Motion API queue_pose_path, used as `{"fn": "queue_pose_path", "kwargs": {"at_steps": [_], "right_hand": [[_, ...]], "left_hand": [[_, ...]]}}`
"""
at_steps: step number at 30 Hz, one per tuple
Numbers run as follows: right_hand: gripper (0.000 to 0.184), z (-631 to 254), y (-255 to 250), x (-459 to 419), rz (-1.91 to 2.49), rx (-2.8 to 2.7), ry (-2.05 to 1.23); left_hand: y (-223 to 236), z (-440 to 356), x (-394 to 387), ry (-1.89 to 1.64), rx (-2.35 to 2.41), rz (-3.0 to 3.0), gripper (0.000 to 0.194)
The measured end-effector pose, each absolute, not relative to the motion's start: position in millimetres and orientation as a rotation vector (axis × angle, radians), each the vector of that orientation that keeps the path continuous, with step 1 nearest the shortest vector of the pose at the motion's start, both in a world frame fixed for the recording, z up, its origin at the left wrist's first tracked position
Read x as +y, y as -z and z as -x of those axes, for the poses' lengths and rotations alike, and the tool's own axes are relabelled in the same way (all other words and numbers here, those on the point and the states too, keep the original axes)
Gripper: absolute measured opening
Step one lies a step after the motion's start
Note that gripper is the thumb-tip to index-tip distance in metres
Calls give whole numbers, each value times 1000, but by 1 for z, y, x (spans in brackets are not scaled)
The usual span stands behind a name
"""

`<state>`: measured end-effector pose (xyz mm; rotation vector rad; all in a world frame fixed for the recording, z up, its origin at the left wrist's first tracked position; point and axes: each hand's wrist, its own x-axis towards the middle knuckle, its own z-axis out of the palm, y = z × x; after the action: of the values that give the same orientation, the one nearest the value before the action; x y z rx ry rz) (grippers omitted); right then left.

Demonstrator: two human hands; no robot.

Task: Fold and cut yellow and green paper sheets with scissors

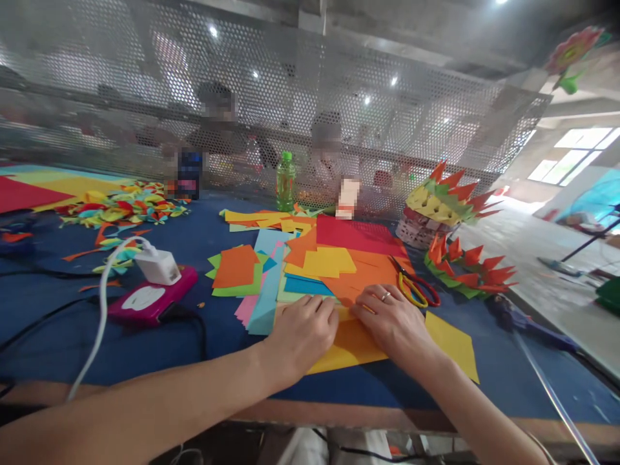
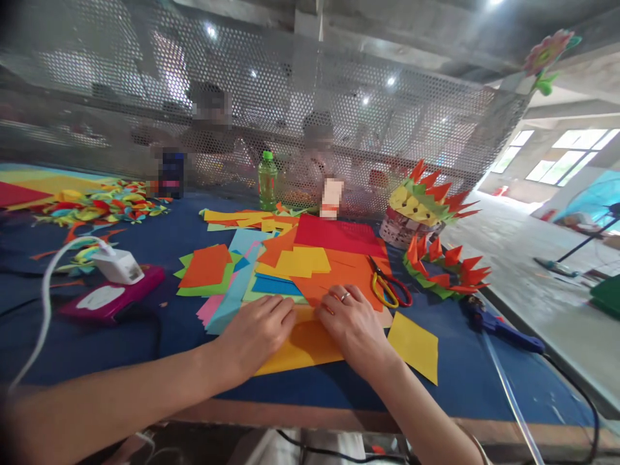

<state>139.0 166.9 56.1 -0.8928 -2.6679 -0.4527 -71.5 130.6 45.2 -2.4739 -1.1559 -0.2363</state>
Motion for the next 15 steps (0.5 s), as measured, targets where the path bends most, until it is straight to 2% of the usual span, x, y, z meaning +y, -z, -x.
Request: {"fn": "queue_pose_path", "kwargs": {"at_steps": [3, 8, 15], "right_hand": [[12, -140, -51, 161, 893, -2639, 525], [14, -145, -37, 159, 946, -2571, 452], [25, -152, -29, 161, 921, -2588, 416]], "left_hand": [[-37, 71, 129, 298, -1106, 2440, 21], [-29, 72, 126, 402, -968, 2331, 22], [-30, 69, 121, 384, -927, 2328, 29]]}}
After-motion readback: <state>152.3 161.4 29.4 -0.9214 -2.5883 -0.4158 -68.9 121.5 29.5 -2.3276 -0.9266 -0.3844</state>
